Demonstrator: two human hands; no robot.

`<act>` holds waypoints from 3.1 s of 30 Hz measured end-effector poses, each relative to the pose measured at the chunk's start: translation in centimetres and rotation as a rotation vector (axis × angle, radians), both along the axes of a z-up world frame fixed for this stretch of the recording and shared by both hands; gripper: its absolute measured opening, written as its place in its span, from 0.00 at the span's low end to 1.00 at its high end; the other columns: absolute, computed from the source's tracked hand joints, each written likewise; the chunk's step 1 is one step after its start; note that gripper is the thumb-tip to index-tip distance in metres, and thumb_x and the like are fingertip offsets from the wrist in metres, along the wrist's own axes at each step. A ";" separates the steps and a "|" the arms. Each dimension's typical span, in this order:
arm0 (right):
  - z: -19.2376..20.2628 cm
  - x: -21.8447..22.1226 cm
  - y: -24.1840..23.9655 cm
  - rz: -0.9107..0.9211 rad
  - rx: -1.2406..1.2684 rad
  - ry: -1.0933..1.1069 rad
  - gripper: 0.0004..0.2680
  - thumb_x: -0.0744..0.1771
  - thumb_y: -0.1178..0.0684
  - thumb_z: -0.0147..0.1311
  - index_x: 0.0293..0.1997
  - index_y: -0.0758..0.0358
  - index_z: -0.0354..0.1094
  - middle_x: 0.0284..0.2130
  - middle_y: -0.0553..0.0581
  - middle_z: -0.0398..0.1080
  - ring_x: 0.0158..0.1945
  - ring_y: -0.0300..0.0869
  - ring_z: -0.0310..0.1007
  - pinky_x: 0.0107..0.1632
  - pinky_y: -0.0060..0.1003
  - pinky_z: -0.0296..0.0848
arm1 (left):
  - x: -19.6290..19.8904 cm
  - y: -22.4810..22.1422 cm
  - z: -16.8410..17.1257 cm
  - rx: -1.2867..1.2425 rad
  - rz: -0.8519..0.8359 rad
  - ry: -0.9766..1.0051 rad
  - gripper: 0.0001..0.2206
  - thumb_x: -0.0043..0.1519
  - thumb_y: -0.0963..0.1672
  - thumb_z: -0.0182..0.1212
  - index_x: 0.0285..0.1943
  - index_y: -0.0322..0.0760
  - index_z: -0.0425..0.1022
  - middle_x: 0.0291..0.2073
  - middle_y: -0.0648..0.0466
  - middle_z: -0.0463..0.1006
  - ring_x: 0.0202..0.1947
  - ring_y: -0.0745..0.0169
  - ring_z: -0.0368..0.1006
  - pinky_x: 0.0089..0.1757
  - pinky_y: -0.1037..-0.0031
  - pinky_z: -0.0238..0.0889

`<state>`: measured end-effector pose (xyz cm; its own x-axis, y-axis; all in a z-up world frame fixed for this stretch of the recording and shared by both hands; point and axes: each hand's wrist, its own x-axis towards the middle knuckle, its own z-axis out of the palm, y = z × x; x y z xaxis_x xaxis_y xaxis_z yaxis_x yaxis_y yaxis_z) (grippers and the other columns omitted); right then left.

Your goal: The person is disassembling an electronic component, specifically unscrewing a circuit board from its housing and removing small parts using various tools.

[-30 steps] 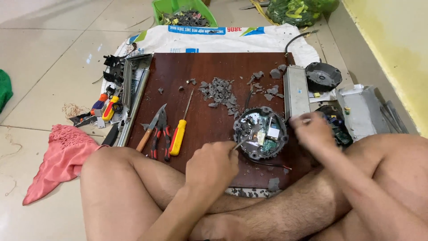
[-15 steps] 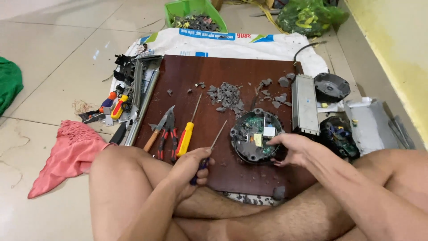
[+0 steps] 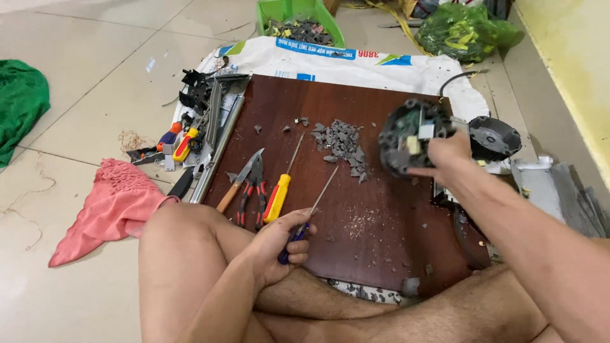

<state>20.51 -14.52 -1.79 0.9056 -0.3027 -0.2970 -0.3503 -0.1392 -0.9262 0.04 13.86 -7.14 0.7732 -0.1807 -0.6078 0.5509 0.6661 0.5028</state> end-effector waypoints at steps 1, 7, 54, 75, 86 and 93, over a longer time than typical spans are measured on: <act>-1.1 0.2 -0.3 0.000 0.003 0.003 0.08 0.71 0.61 0.47 0.56 0.63 0.65 0.44 0.63 0.75 0.38 0.53 0.81 0.39 0.51 0.89 | 0.0 0.0 -0.1 0.003 0.000 0.003 0.10 0.70 0.43 0.53 0.57 0.40 0.72 0.37 0.52 0.73 0.16 0.75 0.51 0.19 0.82 0.41; -5.8 0.8 -1.2 0.139 -1.092 -0.499 0.21 0.64 0.66 0.54 0.66 0.63 0.58 0.48 0.70 0.69 0.45 0.69 0.74 0.48 0.64 0.71 | -0.1 0.2 0.1 -0.023 -0.024 0.009 0.13 0.69 0.43 0.53 0.62 0.40 0.74 0.36 0.52 0.72 0.16 0.75 0.51 0.19 0.83 0.42; -11.4 -10.0 -9.8 -0.153 0.778 0.151 0.15 0.71 0.58 0.47 0.62 0.79 0.55 0.56 0.70 0.69 0.51 0.47 0.77 0.48 0.33 0.85 | 14.8 26.6 -13.2 1.728 -0.796 0.180 0.19 0.59 0.39 0.47 0.47 0.19 0.84 0.41 0.39 0.86 0.38 0.47 0.79 0.43 0.59 0.74; -1.1 -13.0 -4.4 -0.167 0.633 0.077 0.13 0.67 0.53 0.61 0.55 0.61 0.64 0.43 0.49 0.63 0.45 0.39 0.75 0.50 0.35 0.81 | 1.7 -8.5 7.8 0.890 -0.121 -0.422 0.45 0.52 0.65 0.62 0.74 0.39 0.68 0.66 0.37 0.73 0.68 0.36 0.69 0.58 0.44 0.69; 4.6 -12.5 8.0 0.507 0.489 0.235 0.38 0.61 0.29 0.54 0.70 0.73 0.50 0.48 0.72 0.66 0.42 0.59 0.79 0.49 0.63 0.80 | 1.9 -0.6 6.4 0.489 0.329 -0.170 0.29 0.54 0.44 0.69 0.64 0.21 0.71 0.50 0.32 0.76 0.39 0.36 0.81 0.40 0.46 0.81; -11.0 -5.2 11.5 0.874 -0.843 -0.139 0.29 0.60 0.33 0.66 0.65 0.49 0.60 0.63 0.64 0.65 0.67 0.69 0.64 0.66 0.68 0.66 | -0.2 5.3 5.0 0.624 0.549 -0.004 0.33 0.55 0.42 0.65 0.69 0.15 0.62 0.48 0.27 0.75 0.38 0.34 0.82 0.41 0.51 0.82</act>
<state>15.35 -2.97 -12.82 0.9091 0.3726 -0.1864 0.2564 -0.8531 -0.4544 -0.20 19.20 -2.11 0.6553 0.5923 -0.4688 0.2267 0.4379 0.8700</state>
